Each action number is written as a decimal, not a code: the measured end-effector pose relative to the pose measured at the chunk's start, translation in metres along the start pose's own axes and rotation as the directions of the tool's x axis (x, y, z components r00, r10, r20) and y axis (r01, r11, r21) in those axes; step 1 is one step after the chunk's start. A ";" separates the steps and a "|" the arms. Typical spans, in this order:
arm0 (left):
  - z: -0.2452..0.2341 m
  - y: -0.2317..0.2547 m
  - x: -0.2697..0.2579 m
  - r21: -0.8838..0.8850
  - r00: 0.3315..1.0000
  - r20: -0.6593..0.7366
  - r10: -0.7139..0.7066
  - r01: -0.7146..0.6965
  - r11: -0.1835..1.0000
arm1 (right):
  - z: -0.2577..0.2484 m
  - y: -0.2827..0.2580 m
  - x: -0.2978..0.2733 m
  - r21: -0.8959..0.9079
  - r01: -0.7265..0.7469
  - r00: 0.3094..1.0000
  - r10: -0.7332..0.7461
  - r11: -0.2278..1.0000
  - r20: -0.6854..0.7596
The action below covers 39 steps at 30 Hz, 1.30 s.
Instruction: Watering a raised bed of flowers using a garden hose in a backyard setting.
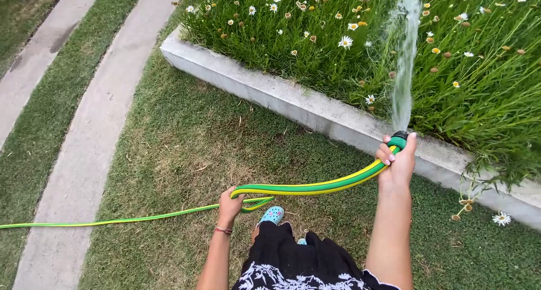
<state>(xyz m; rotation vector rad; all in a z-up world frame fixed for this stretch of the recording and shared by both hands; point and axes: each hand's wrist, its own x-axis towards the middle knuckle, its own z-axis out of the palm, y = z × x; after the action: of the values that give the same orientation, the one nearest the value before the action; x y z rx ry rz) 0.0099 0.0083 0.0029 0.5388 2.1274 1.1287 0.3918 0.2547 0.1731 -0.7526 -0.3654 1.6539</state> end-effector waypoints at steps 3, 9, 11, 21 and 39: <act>-0.004 0.001 0.000 0.012 1.000 -0.013 0.004 -0.003 1.000 | -0.034 0.016 0.018 0.067 -0.077 0.997 0.079 0.995 -0.024; 0.000 -0.025 0.015 0.077 1.000 0.019 -0.001 -0.001 0.997 | 0.006 -0.015 -0.021 -0.005 0.022 0.999 -0.022 1.000 -0.034; 0.000 -0.015 0.003 0.083 1.000 0.027 0.001 -0.004 0.997 | -0.011 -0.001 -0.004 0.013 -0.011 1.000 0.011 1.000 -0.024; -0.002 -0.009 -0.009 0.077 0.982 0.169 -0.084 0.072 0.994 | 0.011 -0.004 -0.020 0.064 0.024 0.980 -0.010 0.998 -0.201; -0.011 -0.010 0.006 0.144 0.984 0.166 -0.061 0.037 0.989 | -0.030 0.025 0.002 0.137 -0.021 0.947 0.064 0.990 -0.315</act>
<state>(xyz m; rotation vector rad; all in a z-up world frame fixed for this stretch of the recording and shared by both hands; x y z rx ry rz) -0.0029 0.0001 -0.0030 0.6212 2.0693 0.8772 0.3925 0.2454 0.1348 -0.9159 -0.0087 1.5468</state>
